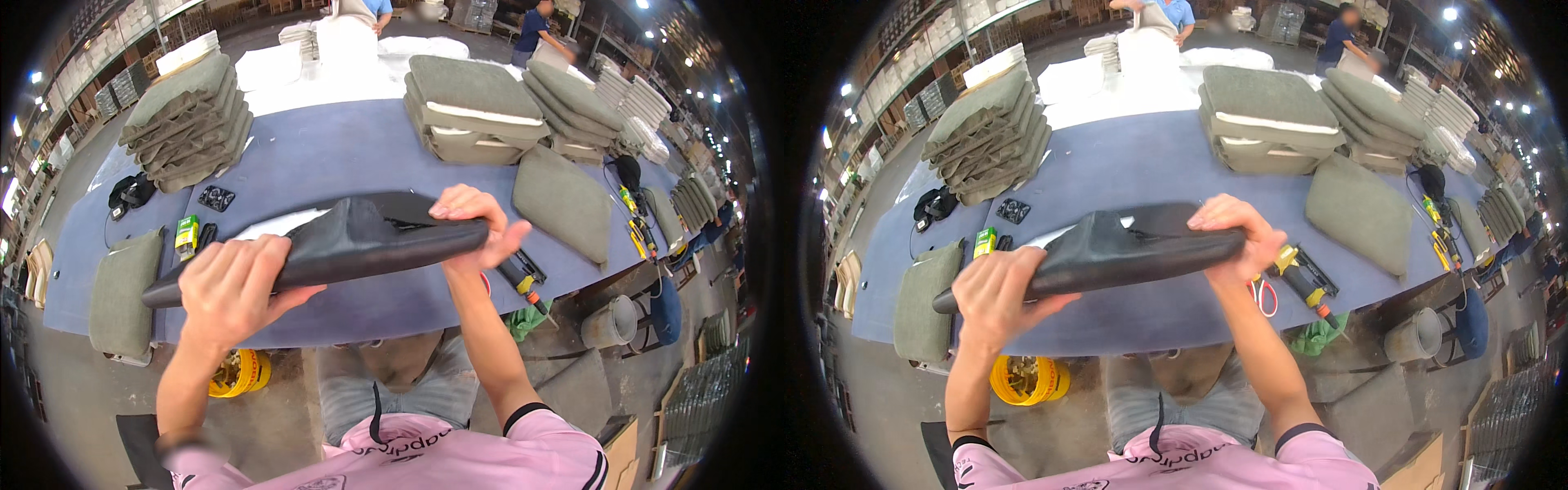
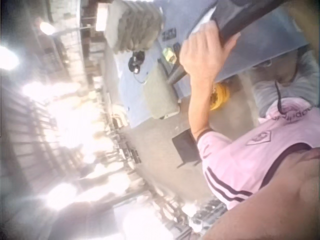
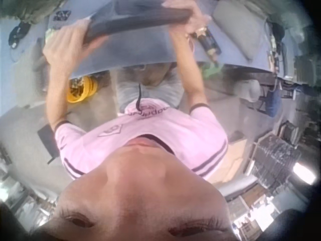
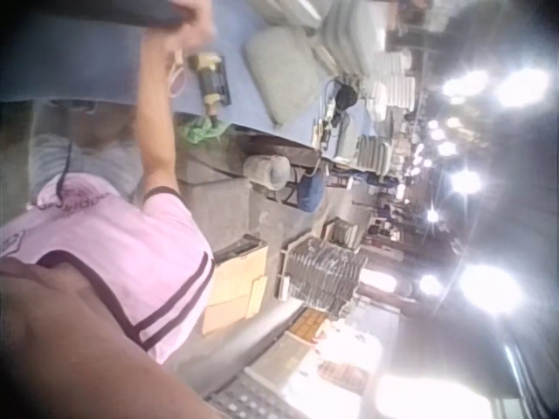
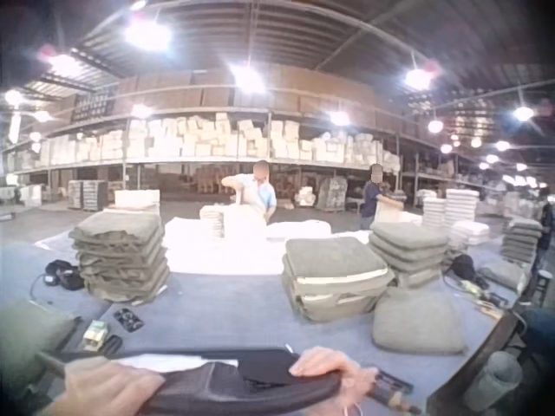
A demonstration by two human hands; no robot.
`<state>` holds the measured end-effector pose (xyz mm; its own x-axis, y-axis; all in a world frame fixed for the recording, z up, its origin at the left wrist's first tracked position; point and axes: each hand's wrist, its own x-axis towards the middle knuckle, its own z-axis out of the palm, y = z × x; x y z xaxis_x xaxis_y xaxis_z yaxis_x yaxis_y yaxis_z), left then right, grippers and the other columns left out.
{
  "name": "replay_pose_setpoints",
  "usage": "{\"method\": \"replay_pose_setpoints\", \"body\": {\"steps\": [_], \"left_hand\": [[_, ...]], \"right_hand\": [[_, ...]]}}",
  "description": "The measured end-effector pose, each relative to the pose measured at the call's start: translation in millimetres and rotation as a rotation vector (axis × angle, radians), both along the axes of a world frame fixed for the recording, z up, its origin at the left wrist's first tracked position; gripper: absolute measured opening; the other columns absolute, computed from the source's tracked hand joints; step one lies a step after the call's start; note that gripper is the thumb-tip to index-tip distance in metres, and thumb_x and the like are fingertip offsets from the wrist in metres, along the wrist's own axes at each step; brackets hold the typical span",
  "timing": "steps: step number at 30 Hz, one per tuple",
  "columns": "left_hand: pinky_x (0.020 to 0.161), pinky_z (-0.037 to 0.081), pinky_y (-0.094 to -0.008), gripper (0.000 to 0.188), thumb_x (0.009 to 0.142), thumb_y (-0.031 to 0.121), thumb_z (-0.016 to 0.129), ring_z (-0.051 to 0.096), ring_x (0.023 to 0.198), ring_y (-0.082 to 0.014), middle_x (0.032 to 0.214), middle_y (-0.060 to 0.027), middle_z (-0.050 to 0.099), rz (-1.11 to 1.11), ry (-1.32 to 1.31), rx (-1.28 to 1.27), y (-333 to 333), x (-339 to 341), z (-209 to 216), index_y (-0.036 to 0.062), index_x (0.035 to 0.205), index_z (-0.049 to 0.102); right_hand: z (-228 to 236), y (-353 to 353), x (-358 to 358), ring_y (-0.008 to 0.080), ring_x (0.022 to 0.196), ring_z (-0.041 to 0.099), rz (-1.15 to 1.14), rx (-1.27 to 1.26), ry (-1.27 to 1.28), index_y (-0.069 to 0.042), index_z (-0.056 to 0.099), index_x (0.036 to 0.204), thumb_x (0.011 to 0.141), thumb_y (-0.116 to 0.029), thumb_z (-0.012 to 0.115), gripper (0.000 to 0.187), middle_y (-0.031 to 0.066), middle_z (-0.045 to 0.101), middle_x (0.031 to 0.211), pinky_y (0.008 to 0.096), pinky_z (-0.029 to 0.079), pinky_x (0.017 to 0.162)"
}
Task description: The person uses a screwdriver to pry open the seam of a black cushion and then uses a staple gun to secure the fabric. The person repeatedly pries and staples the same area of the cushion.
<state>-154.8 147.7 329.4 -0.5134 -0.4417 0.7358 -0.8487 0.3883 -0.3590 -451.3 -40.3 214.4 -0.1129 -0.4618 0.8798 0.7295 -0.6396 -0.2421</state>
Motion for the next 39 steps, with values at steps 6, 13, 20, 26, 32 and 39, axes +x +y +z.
{"method": "replay_pose_setpoints", "body": {"steps": [6,13,20,26,32,39], "left_hand": [[0.116,0.048,-0.0548,0.066,0.088,0.038,0.098,0.065,0.143,-0.0371,0.161,-0.017,0.068,0.243,0.151,0.509,35,-13,-177,0.01,0.143,0.072],[0.141,0.02,-0.069,0.092,0.095,0.045,0.091,0.034,0.175,-0.0455,0.187,-0.0224,0.041,0.347,0.321,0.793,53,-24,-280,0.0154,0.175,0.055],[0.114,0.045,-0.0534,0.033,0.099,0.032,0.09,0.068,0.127,-0.0336,0.129,-0.0099,0.075,0.033,0.49,0.837,-42,-54,-255,0.0138,0.125,0.08],[0.096,0.051,-0.0507,0.017,0.108,0.026,0.081,0.074,0.089,-0.032,0.09,-0.0069,0.079,-0.042,0.623,0.985,-96,-57,-244,0.0092,0.106,0.08],[0.1,0.052,-0.0478,0.028,0.107,0.035,0.083,0.074,0.102,-0.0319,0.103,-0.0077,0.079,0.163,0.483,0.935,-17,-17,-226,0.0081,0.114,0.084],[0.095,0.055,-0.0449,0.02,0.102,0.022,0.085,0.073,0.104,-0.0344,0.106,-0.0102,0.078,-0.061,0.579,0.946,-38,-36,-253,0.0063,0.114,0.08]], "right_hand": [[-87,-7,-39,0.036,0.141,0.063,-0.165,0.475,0.633,0.0,0.08,0.083,0.126,-0.046,0.046,0.072,0.0183,0.085,0.123,0.0505,0.041,0.128],[-161,30,-162,0.0404,0.131,0.068,-1.307,0.398,1.355,-0.009,0.082,0.134,0.108,-0.025,0.081,0.031,0.015,0.077,0.14,0.0516,0.055,0.11],[-198,61,-147,0.0364,0.138,0.064,-1.202,0.406,1.501,-0.015,0.078,0.145,0.105,-0.031,0.084,0.043,0.0098,0.07,0.15,0.0548,0.051,0.111],[-183,11,-134,0.0429,0.152,0.058,-1.229,0.413,1.552,-0.014,0.074,0.154,0.107,-0.042,0.081,0.054,0.0175,0.062,0.168,0.0621,0.047,0.121],[-188,19,-190,0.0421,0.156,0.057,-1.299,0.554,1.535,-0.014,0.066,0.165,0.109,-0.037,0.079,0.062,0.0176,0.061,0.17,0.0593,0.044,0.126],[-224,17,-220,0.038,0.154,0.057,-1.403,0.481,1.618,-0.014,0.056,0.172,0.102,-0.016,0.069,0.071,0.0146,0.062,0.166,0.0608,0.042,0.127]]}}
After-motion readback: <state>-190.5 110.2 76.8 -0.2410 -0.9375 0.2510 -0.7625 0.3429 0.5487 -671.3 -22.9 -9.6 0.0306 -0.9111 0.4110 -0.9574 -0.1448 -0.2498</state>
